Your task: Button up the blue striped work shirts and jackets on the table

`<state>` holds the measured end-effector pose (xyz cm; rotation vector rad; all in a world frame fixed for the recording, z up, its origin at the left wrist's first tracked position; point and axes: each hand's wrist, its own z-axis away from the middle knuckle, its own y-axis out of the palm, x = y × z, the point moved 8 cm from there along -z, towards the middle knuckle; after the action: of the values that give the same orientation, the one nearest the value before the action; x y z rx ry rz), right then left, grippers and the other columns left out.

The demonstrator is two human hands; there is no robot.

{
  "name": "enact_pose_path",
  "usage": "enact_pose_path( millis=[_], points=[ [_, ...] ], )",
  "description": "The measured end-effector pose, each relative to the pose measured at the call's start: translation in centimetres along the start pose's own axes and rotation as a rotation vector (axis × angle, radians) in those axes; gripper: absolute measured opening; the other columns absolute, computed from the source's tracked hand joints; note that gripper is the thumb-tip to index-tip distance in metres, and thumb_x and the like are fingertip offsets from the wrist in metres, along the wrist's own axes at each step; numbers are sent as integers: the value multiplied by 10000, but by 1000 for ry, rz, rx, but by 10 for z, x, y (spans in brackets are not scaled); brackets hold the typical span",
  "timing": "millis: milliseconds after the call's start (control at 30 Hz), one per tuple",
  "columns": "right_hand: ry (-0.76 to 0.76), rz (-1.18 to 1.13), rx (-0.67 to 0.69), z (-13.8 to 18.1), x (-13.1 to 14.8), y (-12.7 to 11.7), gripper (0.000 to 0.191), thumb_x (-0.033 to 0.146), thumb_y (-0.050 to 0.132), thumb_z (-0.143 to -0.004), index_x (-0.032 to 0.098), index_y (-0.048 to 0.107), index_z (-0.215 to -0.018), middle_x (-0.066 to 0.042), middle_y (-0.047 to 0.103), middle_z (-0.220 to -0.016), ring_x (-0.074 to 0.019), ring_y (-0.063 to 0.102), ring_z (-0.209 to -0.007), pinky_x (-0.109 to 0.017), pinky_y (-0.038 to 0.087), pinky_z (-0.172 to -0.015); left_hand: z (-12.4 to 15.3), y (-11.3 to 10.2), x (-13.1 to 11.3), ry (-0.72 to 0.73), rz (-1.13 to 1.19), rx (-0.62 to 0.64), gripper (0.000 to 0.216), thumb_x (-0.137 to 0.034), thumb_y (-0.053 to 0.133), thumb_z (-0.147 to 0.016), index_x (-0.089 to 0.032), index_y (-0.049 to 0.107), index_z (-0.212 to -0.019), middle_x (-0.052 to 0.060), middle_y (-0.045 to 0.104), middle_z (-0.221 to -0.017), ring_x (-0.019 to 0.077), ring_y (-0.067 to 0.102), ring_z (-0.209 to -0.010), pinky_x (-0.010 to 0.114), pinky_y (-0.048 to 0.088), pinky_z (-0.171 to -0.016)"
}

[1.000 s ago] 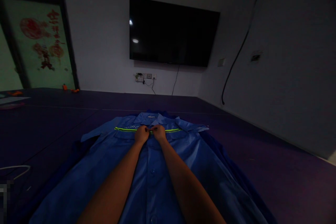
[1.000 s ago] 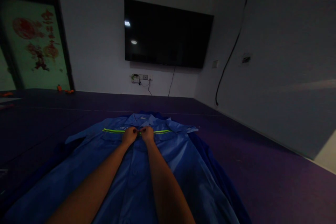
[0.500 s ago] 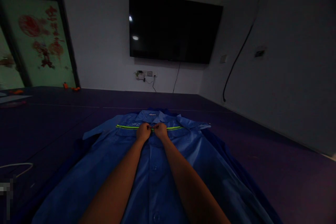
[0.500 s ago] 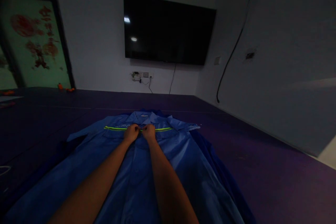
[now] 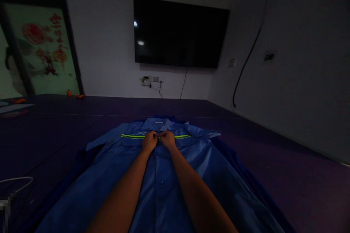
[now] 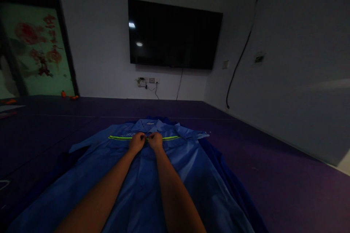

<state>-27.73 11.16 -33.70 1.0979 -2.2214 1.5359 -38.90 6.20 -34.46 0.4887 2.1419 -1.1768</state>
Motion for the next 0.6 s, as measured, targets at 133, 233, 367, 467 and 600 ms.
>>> enact_pose_path(
  millis=[133,233,367,467,600],
  points=[
    [5,-59,10,-2,-3,2,189,96,517,-692,158,693,-719,-41,694,-719,-144,638,-707,-183,452,-658,-1,1,3,-14,31,-3,128,-138,552,-735,-148,631,-835,47,664,-857,135,587,-788,218,403,-677],
    [3,-87,15,-4,-5,4,210,74,502,-681,158,693,-711,-36,693,-714,-136,635,-689,-177,451,-644,-2,2,5,-18,30,-6,131,-161,593,-709,-151,638,-831,44,668,-856,139,589,-791,218,403,-680],
    [-6,-91,20,-6,-7,6,205,72,513,-667,156,696,-708,-38,696,-726,-135,635,-689,-167,442,-618,-4,6,5,15,37,7,126,-163,588,-714,-148,658,-817,54,676,-857,140,594,-795,227,414,-702],
    [5,-62,13,-6,-9,6,175,108,534,-672,149,699,-716,-49,697,-730,-145,636,-694,-170,433,-595,-6,7,5,46,80,-4,162,-121,560,-722,-156,672,-834,58,680,-877,137,600,-817,236,424,-738],
    [34,-57,17,-7,-12,7,163,156,545,-684,132,700,-730,-64,695,-712,-145,634,-660,-169,420,-561,-6,7,3,79,127,-11,169,-104,552,-720,-153,678,-822,51,687,-833,136,609,-794,240,438,-743]
  ],
)
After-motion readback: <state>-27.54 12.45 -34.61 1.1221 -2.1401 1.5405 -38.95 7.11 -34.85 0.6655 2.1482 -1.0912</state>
